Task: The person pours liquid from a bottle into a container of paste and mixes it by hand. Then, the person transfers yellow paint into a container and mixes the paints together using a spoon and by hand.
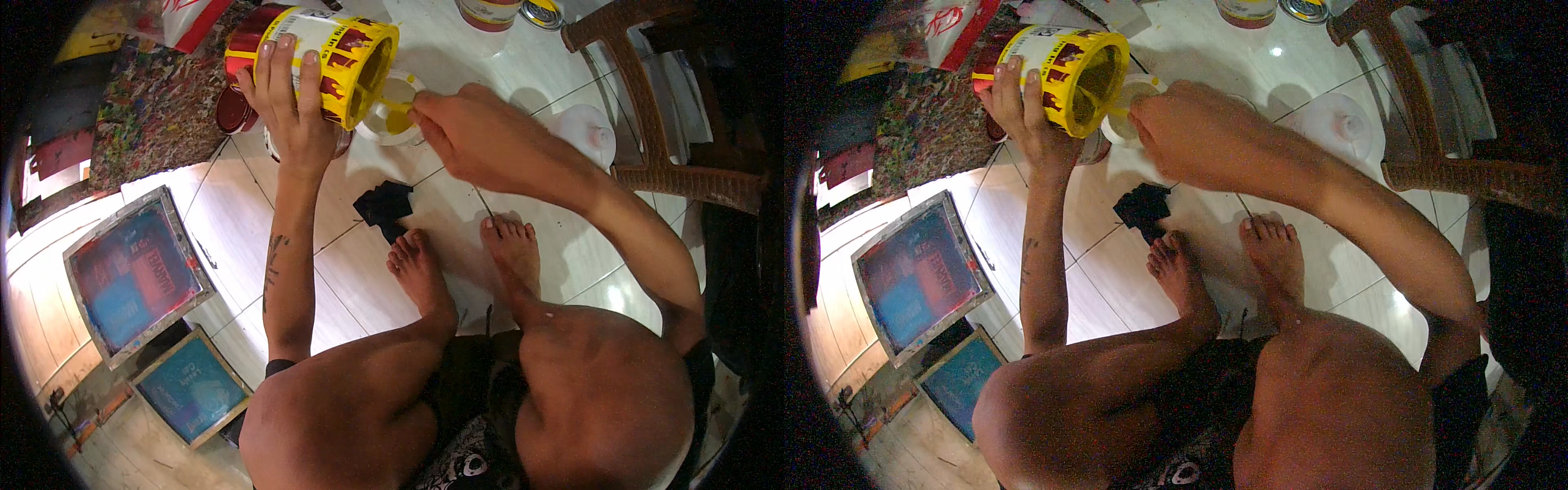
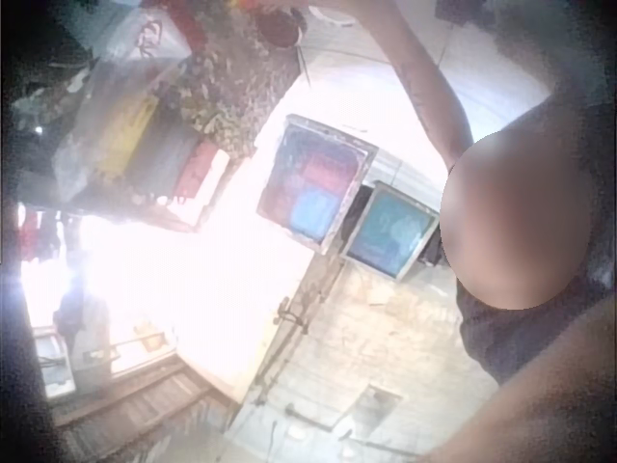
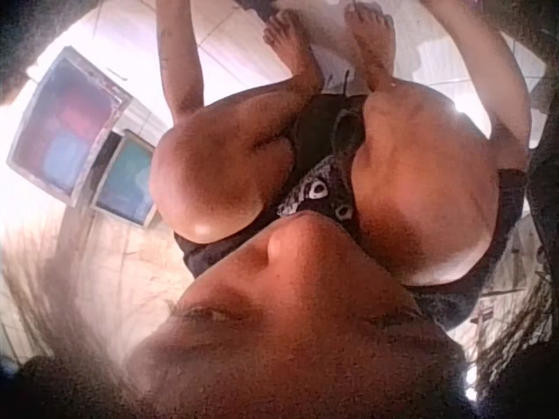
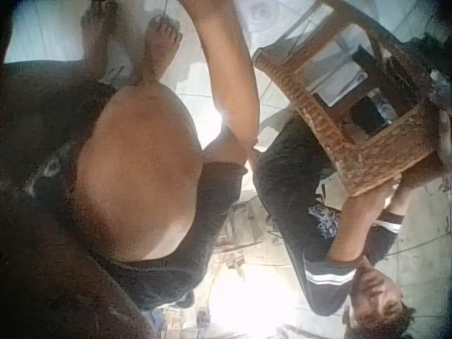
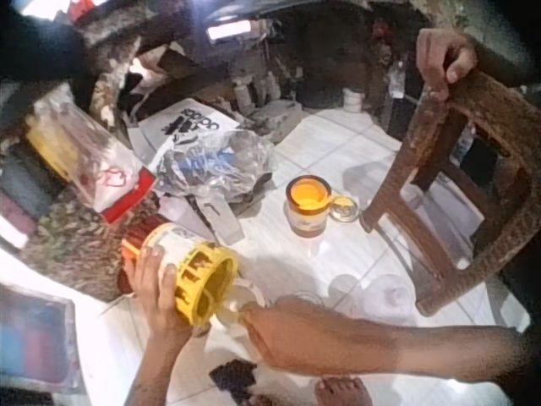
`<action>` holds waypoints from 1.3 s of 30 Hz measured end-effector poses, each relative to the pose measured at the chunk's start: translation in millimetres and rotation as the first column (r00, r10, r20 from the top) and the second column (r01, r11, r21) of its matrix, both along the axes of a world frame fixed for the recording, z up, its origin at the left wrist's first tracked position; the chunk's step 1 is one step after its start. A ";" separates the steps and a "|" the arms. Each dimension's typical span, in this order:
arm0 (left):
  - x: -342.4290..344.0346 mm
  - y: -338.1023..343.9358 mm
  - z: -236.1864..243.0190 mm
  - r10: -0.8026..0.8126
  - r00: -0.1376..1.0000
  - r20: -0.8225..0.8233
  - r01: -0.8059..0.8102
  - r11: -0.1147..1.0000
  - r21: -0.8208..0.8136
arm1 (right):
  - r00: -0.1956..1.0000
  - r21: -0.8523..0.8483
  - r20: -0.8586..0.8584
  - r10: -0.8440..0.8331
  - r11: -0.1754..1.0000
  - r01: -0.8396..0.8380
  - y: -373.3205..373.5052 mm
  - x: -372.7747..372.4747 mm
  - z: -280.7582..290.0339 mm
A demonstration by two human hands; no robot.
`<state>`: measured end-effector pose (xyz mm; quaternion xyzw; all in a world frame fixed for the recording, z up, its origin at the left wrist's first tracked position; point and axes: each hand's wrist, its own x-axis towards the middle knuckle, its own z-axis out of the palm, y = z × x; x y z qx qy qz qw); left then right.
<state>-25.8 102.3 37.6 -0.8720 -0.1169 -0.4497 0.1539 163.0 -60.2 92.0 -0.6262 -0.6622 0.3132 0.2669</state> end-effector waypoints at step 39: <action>1.8 1.5 8.1 -0.036 0.999 -0.027 0.037 0.998 0.041 | 0.855 -0.182 -0.504 -0.119 0.983 0.029 -8.4 -12.5 -8.5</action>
